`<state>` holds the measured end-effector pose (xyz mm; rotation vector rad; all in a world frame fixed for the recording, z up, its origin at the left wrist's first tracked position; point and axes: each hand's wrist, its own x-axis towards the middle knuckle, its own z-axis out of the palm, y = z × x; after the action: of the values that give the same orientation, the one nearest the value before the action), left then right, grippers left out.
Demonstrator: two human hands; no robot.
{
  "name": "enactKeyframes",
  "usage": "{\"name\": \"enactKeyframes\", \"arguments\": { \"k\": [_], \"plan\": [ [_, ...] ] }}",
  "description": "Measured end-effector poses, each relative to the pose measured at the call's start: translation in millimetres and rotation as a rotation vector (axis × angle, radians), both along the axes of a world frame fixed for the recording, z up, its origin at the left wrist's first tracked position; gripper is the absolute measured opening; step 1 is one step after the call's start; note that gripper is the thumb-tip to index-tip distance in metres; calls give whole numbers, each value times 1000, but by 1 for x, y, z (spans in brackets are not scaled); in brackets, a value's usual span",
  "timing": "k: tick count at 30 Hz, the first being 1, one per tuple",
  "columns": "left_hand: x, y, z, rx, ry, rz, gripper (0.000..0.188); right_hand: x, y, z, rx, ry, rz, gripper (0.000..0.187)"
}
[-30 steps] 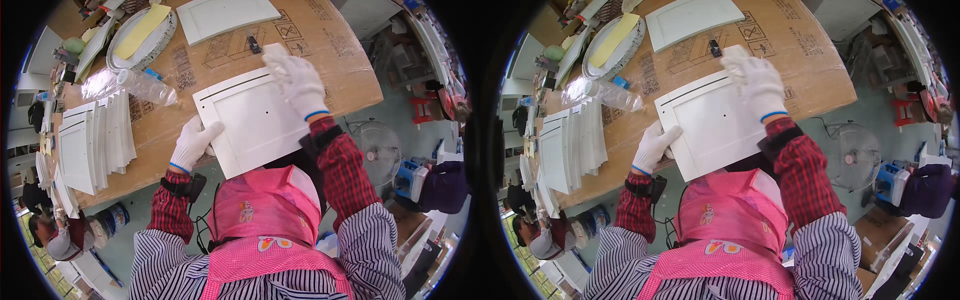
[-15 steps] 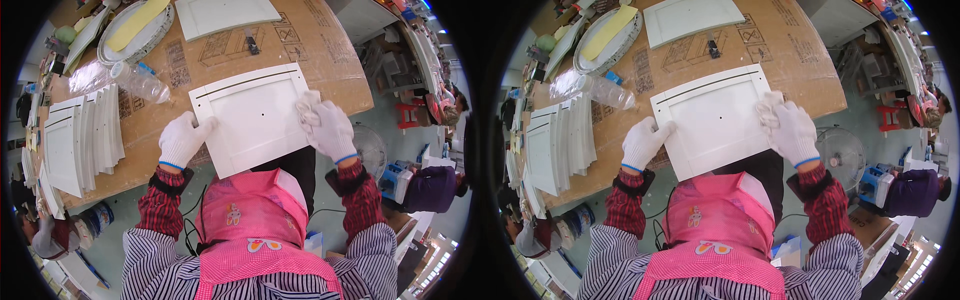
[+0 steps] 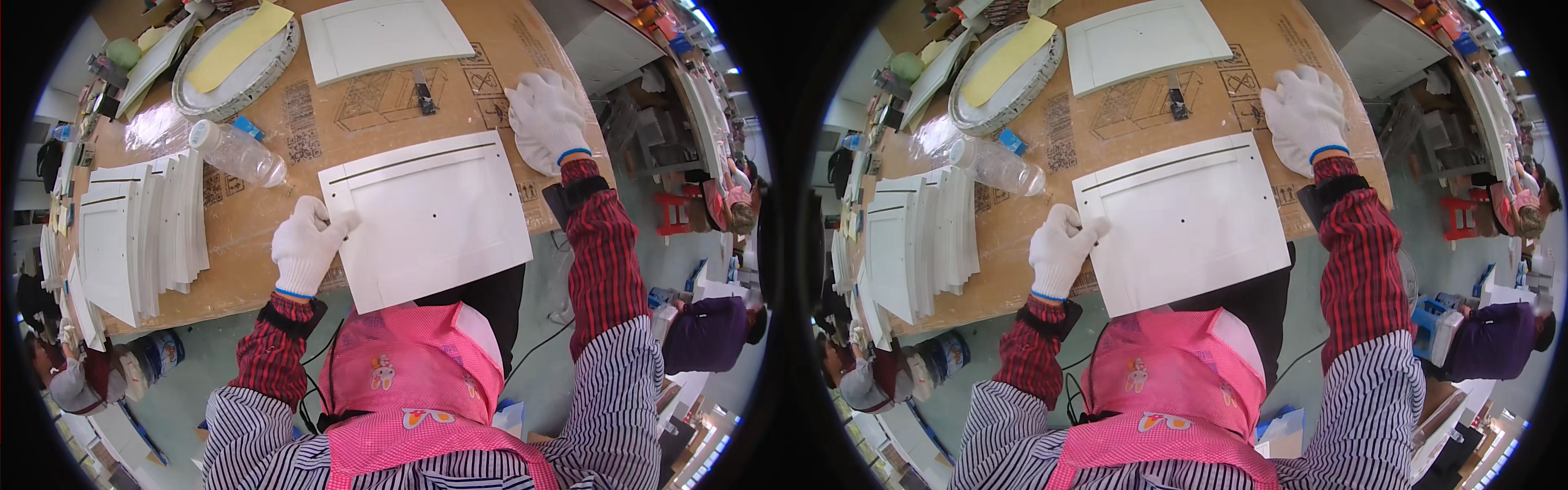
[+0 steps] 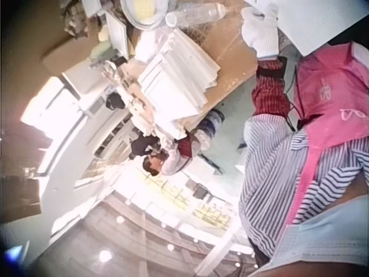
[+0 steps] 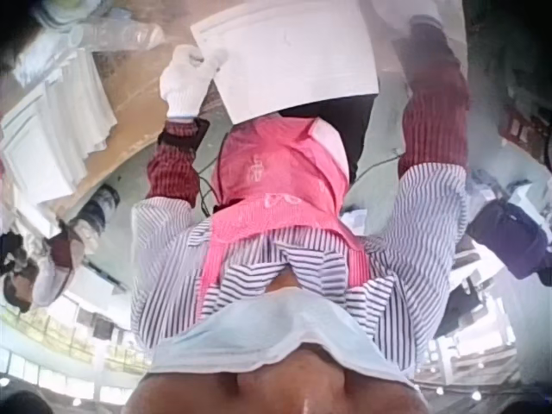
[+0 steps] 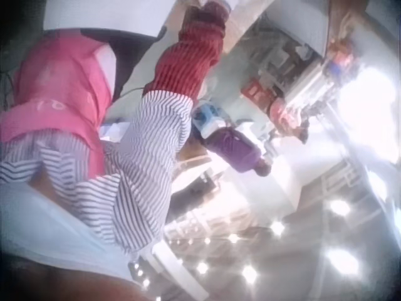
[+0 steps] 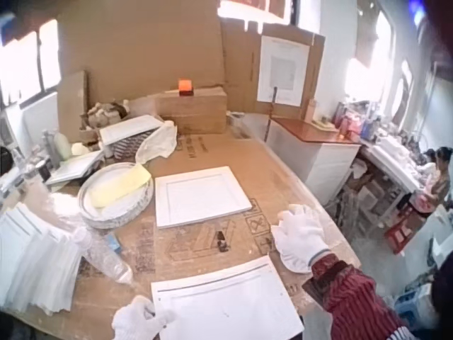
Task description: The person is cleaning a white cabinet door panel using a cloth in a furniture manufacturing facility.
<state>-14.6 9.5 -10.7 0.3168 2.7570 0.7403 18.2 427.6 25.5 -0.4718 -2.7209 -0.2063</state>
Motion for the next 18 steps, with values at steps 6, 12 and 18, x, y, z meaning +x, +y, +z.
{"name": "enactKeyframes", "arguments": {
  "k": [6, 12, 18],
  "plan": [
    [15, 11, 3, 83, 224, -1, 45, -96, -94, 1, -464, -405, -117, 39],
    [4, 64, 50, 38, 359, -450, 55, -94, -76, -21, -485, -216, 286, 33],
    [-27, 136, 26, -17, 317, -680, 59, 3, -16, -10, -709, -121, 120, 34]
  ]
}}
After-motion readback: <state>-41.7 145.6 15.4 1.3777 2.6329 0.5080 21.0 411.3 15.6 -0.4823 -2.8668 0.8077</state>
